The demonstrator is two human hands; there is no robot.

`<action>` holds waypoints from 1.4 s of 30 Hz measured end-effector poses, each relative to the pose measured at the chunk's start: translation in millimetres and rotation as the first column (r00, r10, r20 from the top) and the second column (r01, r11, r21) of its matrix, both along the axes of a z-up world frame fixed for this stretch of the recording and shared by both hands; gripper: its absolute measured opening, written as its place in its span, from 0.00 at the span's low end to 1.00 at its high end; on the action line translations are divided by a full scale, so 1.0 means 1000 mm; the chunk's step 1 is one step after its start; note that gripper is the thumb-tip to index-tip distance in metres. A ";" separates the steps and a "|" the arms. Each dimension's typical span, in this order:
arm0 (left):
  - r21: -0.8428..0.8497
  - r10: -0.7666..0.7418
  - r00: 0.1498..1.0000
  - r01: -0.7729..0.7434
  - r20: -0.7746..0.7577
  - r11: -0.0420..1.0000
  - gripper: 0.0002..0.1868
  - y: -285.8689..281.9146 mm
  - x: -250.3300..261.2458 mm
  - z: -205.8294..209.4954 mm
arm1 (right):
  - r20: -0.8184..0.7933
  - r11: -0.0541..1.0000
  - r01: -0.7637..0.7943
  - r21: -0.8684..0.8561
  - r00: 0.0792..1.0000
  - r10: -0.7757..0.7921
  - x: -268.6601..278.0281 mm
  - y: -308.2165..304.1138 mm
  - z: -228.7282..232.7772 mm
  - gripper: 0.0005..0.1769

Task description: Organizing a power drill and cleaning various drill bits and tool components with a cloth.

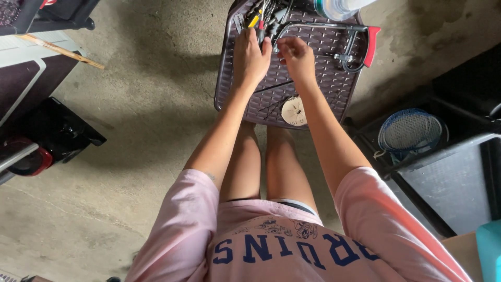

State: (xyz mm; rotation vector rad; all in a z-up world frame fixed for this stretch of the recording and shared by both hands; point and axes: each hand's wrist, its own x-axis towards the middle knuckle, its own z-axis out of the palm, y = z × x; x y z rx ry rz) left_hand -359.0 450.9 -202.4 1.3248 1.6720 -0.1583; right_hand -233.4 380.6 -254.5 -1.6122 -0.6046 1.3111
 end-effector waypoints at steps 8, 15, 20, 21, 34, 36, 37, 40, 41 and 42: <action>0.771 -0.239 0.954 0.288 -0.180 0.568 0.32 0.039 -0.017 -0.072 | 0.150 0.998 -0.042 0.050 0.988 0.034 -0.015 0.037 -0.016 0.16; 0.762 -0.243 0.954 0.287 -0.174 0.581 0.37 0.043 -0.015 -0.124 | 0.029 0.999 -0.011 -0.032 1.000 0.012 -0.017 0.015 -0.021 0.13; 0.761 -0.211 0.972 0.215 -0.105 0.612 0.31 0.001 -0.033 -0.090 | -0.078 0.993 0.109 -0.038 0.991 -0.112 -0.011 -0.017 -0.009 0.09; 0.761 -0.230 0.973 0.175 -0.034 0.625 0.31 -0.012 -0.038 -0.089 | -0.147 0.982 0.186 -0.026 0.971 -0.188 -0.009 -0.024 -0.011 0.08; 0.657 -0.611 0.771 0.557 -0.181 0.508 0.27 -0.098 -0.025 -0.091 | -0.181 0.889 0.446 -0.105 0.870 -0.458 -0.003 -0.100 -0.026 0.12; 0.655 -0.616 0.758 0.580 -0.215 0.484 0.30 -0.093 -0.018 -0.058 | -0.150 0.895 0.414 -0.170 0.886 -0.438 -0.006 -0.098 -0.017 0.13; 0.655 -0.618 0.756 0.582 -0.217 0.482 0.30 -0.091 -0.018 -0.051 | -0.151 0.894 0.415 -0.169 0.885 -0.440 -0.008 -0.098 -0.018 0.13; 0.571 -0.637 0.766 0.563 -0.089 0.598 0.31 -0.088 -0.018 -0.037 | -0.182 0.901 0.411 -0.141 0.883 -0.432 -0.015 -0.100 -0.016 0.13; 0.592 -0.635 0.768 0.551 -0.085 0.587 0.31 -0.088 -0.020 -0.039 | -0.203 0.904 0.410 -0.121 0.881 -0.427 -0.017 -0.100 -0.014 0.13; 0.616 -0.632 0.770 0.538 -0.082 0.576 0.32 -0.087 -0.020 -0.041 | -0.223 0.907 0.409 -0.098 0.880 -0.420 -0.018 -0.097 -0.011 0.12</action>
